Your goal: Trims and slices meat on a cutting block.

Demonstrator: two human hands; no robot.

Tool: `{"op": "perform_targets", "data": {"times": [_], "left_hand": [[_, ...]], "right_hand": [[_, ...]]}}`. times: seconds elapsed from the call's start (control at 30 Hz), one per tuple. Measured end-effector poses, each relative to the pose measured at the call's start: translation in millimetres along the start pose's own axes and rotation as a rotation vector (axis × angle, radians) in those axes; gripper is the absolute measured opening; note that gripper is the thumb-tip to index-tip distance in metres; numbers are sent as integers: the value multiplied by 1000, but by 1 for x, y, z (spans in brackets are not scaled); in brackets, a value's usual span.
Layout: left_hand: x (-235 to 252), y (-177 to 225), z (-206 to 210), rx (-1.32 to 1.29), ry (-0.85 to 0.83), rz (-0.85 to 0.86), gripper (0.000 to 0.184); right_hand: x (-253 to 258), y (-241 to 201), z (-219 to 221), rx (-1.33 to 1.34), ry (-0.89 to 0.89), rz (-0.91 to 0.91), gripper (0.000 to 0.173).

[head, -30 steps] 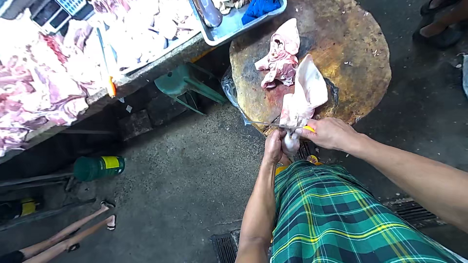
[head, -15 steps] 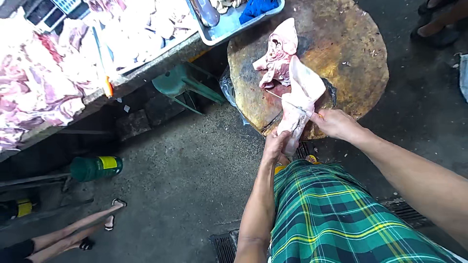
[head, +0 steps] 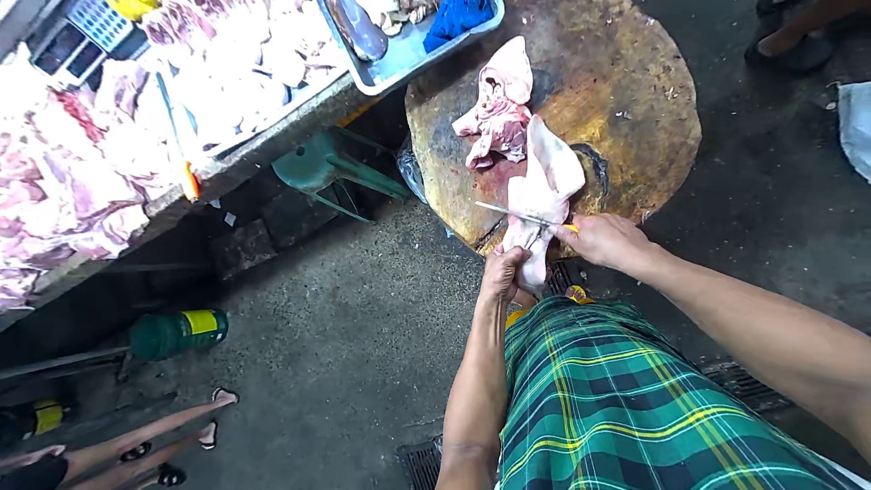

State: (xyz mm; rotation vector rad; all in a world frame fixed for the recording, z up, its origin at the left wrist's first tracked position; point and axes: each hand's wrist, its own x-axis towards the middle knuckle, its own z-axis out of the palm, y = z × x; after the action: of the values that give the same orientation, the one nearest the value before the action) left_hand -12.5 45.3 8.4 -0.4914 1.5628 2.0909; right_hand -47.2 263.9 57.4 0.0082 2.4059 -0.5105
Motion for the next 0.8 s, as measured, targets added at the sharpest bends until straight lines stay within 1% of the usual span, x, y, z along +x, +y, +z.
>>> {"op": "perform_targets", "data": {"times": [0.07, 0.1, 0.13, 0.2, 0.27, 0.33, 0.4, 0.47, 0.57, 0.67, 0.73, 0.8], "left_hand": [[6, 2, 3, 50, 33, 19, 24], [3, 3, 4, 74, 52, 20, 30], [-2, 3, 3, 76, 64, 23, 33], [1, 8, 1, 43, 59, 48, 31], [3, 7, -1, 43, 70, 60, 28], [6, 9, 0, 31, 93, 37, 27], [7, 10, 3, 15, 123, -12, 29], [10, 9, 2, -13, 103, -16, 33], [10, 6, 2, -82, 87, 8, 29], [12, 6, 6, -165, 111, -26, 27], [14, 5, 5, -214, 121, -20, 25], [10, 6, 4, -238, 91, -5, 25]], "right_hand": [[4, 1, -9, 19, 23, 45, 77], [2, 1, -10, 35, 16, 37, 78], [-2, 0, -9, 60, 5, 18, 78], [-6, -2, -15, 66, -9, -38, 76], [-10, -7, -15, 14, -34, -88, 74], [-8, -11, -15, -18, -40, -81, 74], [0, -9, -14, -32, -8, -49, 75], [2, -11, -16, -39, -5, -37, 75], [-3, -18, -13, -56, -25, -71, 73], [6, -14, -13, -47, 14, -8, 75], [4, -17, -17, -41, -13, -48, 74], [-1, -19, -17, -48, -49, -83, 72]]}}
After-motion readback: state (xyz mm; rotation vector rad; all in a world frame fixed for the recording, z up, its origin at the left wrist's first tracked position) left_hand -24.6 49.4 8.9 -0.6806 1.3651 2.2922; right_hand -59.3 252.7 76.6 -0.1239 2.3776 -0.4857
